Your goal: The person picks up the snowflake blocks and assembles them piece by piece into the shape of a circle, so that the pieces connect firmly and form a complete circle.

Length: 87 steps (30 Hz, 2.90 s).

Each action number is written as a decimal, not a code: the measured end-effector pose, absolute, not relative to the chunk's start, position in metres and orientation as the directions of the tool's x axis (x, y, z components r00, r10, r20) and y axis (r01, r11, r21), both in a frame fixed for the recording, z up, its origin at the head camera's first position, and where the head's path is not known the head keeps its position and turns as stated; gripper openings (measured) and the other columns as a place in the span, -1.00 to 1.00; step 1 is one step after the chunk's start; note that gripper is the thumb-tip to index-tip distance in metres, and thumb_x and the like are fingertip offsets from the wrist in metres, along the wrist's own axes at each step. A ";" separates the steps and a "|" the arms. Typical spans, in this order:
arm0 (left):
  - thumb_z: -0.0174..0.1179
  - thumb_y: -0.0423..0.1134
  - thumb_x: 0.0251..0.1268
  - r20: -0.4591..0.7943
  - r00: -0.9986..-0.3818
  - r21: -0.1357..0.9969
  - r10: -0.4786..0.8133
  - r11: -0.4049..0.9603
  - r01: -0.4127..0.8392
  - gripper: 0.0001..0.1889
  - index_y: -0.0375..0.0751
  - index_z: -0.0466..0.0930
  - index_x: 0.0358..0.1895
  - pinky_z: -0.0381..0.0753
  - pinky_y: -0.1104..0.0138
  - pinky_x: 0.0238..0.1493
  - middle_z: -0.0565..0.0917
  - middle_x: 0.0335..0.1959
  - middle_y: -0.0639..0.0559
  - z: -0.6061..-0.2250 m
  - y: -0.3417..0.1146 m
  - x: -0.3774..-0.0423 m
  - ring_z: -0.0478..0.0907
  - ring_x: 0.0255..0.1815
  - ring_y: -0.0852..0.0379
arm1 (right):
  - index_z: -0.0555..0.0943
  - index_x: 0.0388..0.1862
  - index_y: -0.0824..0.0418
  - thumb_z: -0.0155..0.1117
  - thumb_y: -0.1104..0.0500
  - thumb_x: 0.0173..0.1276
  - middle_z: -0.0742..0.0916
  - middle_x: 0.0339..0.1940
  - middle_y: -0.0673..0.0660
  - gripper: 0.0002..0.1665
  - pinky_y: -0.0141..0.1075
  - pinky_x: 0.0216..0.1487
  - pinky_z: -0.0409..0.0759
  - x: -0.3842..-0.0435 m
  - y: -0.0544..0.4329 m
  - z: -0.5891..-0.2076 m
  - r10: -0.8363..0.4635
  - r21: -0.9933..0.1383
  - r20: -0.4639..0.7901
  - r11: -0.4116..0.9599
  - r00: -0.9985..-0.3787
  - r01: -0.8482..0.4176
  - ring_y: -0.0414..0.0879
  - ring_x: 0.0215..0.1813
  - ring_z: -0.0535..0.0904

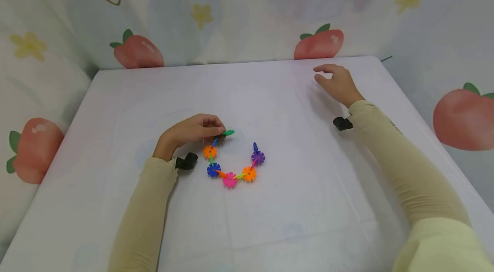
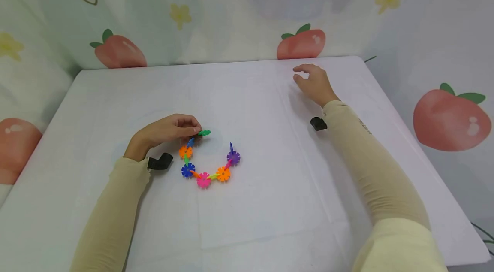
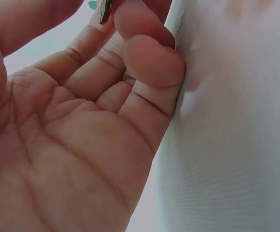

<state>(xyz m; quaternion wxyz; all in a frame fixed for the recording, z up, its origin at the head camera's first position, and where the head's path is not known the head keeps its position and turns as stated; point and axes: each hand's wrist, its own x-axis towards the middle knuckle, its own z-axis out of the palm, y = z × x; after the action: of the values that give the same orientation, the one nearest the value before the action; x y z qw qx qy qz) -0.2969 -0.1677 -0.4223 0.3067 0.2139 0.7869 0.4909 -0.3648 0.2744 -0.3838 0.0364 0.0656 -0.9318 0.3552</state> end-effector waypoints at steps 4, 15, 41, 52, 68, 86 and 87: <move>0.17 -0.16 0.67 -0.267 -0.719 0.906 0.641 0.421 0.039 -0.75 -0.32 0.66 -0.01 0.50 0.28 -0.22 0.67 -0.24 -0.10 -0.421 -0.166 -0.297 0.47 -0.31 0.00 | 0.46 0.55 0.37 0.04 0.07 0.69 0.43 0.58 0.42 -0.39 0.27 0.58 0.13 -0.369 0.299 -0.387 -0.055 -0.619 0.027 0.783 -0.998 -0.060 0.37 0.64 0.20; 0.17 -0.13 0.67 -0.276 -0.728 0.896 0.628 0.443 0.043 -0.72 -0.29 0.71 0.07 0.51 0.28 -0.26 0.68 -0.25 -0.08 -0.423 -0.164 -0.297 0.49 -0.36 0.02 | 0.26 0.62 0.47 -0.10 0.13 0.66 0.31 0.59 0.57 -0.32 0.32 0.59 0.05 -0.370 0.344 -0.399 -0.028 -0.417 -0.198 0.907 -0.980 0.058 0.51 0.62 0.10; 0.20 -0.12 0.65 -0.270 -0.730 0.898 0.627 0.437 0.043 -0.73 -0.28 0.70 0.02 0.45 0.29 -0.26 0.64 -0.27 -0.08 -0.427 -0.164 -0.299 0.46 -0.33 0.01 | 0.57 0.19 0.49 0.34 0.22 0.52 0.66 -0.08 0.34 -0.59 -0.23 -0.13 0.57 -0.357 0.365 -0.409 0.110 -0.577 -0.072 0.806 -0.991 0.131 0.08 -0.16 0.63; 0.20 -0.11 0.65 -0.268 -0.722 0.908 0.637 0.418 0.031 -0.72 -0.30 0.69 0.02 0.43 0.32 -0.30 0.75 -0.18 -0.09 -0.429 -0.163 -0.300 0.44 -0.35 0.02 | 0.54 0.23 0.52 0.23 0.26 0.62 0.75 -0.22 0.12 -0.62 -0.42 -0.25 0.67 -0.350 0.344 -0.408 0.073 -0.765 -0.149 0.623 -0.986 0.162 -0.21 -0.34 0.72; 0.23 -0.14 0.63 -0.257 -0.715 0.920 0.651 0.391 0.025 -0.75 -0.30 0.67 0.03 0.46 0.33 -0.30 0.80 -0.10 -0.11 -0.426 -0.163 -0.299 0.47 -0.35 0.04 | 0.61 0.20 0.46 0.30 0.24 0.60 0.75 -0.12 0.17 -0.65 -0.35 -0.16 0.67 -0.332 0.274 -0.404 -0.130 -0.863 -0.142 0.501 -0.981 0.058 -0.09 -0.27 0.69; 0.23 -0.17 0.63 -0.255 -0.710 0.919 0.656 0.393 0.034 -0.76 -0.30 0.67 0.05 0.48 0.31 -0.25 0.79 -0.09 -0.11 -0.426 -0.162 -0.299 0.49 -0.27 0.01 | 0.69 0.18 0.39 0.36 0.30 0.52 0.74 -0.10 0.28 -0.69 -0.26 -0.09 0.72 -0.313 0.201 -0.405 -0.303 -0.904 -0.138 0.428 -0.943 -0.005 0.05 -0.20 0.75; 0.22 -0.17 0.64 -0.255 -0.710 0.919 0.657 0.393 0.034 -0.77 -0.30 0.67 0.05 0.49 0.31 -0.25 0.79 -0.09 -0.11 -0.426 -0.163 -0.299 0.49 -0.27 0.01 | 0.69 0.18 0.39 0.35 0.31 0.52 0.74 -0.09 0.28 -0.68 -0.26 -0.08 0.73 -0.313 0.198 -0.406 -0.309 -0.906 -0.140 0.424 -0.941 -0.004 0.04 -0.20 0.75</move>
<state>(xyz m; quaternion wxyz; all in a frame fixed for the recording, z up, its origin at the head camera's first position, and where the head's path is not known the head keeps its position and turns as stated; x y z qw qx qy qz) -0.2991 -0.1626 -0.4261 0.3089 0.2227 0.7754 0.5038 -0.3127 0.1982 -0.4060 -0.1440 0.0942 -0.8314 0.5284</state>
